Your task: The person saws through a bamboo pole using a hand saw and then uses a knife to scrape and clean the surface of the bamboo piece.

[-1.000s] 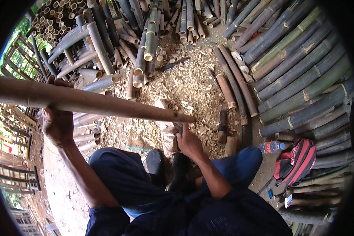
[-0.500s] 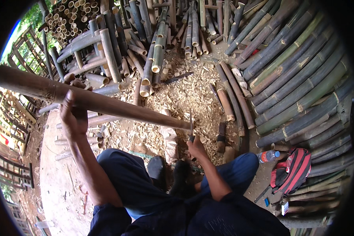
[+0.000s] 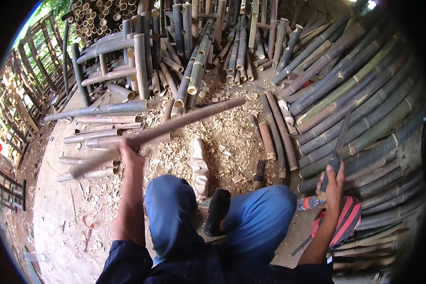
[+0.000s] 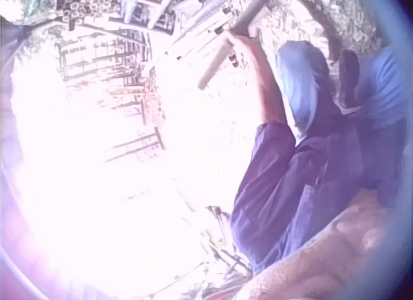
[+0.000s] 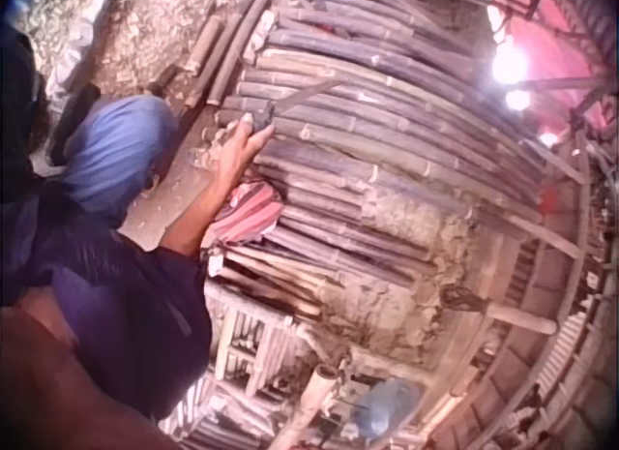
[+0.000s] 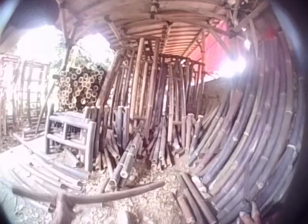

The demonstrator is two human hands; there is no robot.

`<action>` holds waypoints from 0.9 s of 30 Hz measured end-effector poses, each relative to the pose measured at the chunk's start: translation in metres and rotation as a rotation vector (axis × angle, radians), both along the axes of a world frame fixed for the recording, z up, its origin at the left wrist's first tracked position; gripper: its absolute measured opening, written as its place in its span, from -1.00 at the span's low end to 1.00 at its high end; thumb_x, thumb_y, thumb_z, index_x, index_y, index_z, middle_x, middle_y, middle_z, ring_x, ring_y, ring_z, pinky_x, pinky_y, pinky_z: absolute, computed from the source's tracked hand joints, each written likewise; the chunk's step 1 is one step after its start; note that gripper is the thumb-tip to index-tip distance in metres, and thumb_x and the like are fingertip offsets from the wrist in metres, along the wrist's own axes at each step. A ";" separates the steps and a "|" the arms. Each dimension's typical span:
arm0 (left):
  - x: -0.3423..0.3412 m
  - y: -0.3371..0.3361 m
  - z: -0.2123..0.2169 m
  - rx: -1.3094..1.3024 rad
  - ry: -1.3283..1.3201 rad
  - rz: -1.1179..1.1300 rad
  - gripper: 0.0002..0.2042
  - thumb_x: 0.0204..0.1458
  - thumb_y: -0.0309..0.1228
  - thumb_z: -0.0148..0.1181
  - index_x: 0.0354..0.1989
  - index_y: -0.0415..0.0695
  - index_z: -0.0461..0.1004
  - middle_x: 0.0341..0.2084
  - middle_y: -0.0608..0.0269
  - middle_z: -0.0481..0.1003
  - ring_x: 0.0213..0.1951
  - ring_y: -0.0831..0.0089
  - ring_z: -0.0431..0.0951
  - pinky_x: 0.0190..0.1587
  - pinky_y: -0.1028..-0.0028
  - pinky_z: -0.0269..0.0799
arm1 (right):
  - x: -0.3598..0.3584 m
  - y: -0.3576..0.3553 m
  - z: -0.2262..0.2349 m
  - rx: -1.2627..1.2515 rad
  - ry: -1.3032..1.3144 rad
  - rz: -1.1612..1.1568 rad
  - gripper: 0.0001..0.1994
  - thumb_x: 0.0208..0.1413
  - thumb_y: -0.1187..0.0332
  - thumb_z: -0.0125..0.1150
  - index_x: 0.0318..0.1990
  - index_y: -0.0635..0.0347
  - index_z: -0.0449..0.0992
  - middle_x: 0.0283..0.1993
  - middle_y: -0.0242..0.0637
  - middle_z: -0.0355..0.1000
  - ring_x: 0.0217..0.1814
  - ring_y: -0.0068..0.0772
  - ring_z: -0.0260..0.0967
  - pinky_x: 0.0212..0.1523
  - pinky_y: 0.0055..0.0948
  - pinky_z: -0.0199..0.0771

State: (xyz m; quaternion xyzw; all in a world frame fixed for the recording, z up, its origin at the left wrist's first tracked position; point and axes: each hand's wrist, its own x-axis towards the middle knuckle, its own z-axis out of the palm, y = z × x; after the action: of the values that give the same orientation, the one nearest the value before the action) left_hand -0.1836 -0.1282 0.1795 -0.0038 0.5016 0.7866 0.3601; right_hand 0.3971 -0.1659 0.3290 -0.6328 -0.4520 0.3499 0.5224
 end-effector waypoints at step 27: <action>0.024 -0.091 -0.162 -1.040 1.009 -1.307 -0.41 -0.26 -0.05 0.56 -0.07 -0.18 0.62 -0.29 -0.11 0.66 -0.20 0.00 0.69 -0.09 0.10 0.58 | -0.159 0.080 -0.315 -0.725 0.341 0.237 -0.62 0.37 -0.01 0.08 -0.05 0.16 0.42 -0.49 -0.39 0.33 -0.62 -0.53 0.29 -0.63 -0.46 0.35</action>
State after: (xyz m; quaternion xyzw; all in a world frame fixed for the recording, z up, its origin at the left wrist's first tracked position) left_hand -0.1591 -0.2190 0.0176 0.4541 0.7846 0.0216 0.4216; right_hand 0.2381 -0.0858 0.0138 -0.6524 -0.2762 0.6439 0.2891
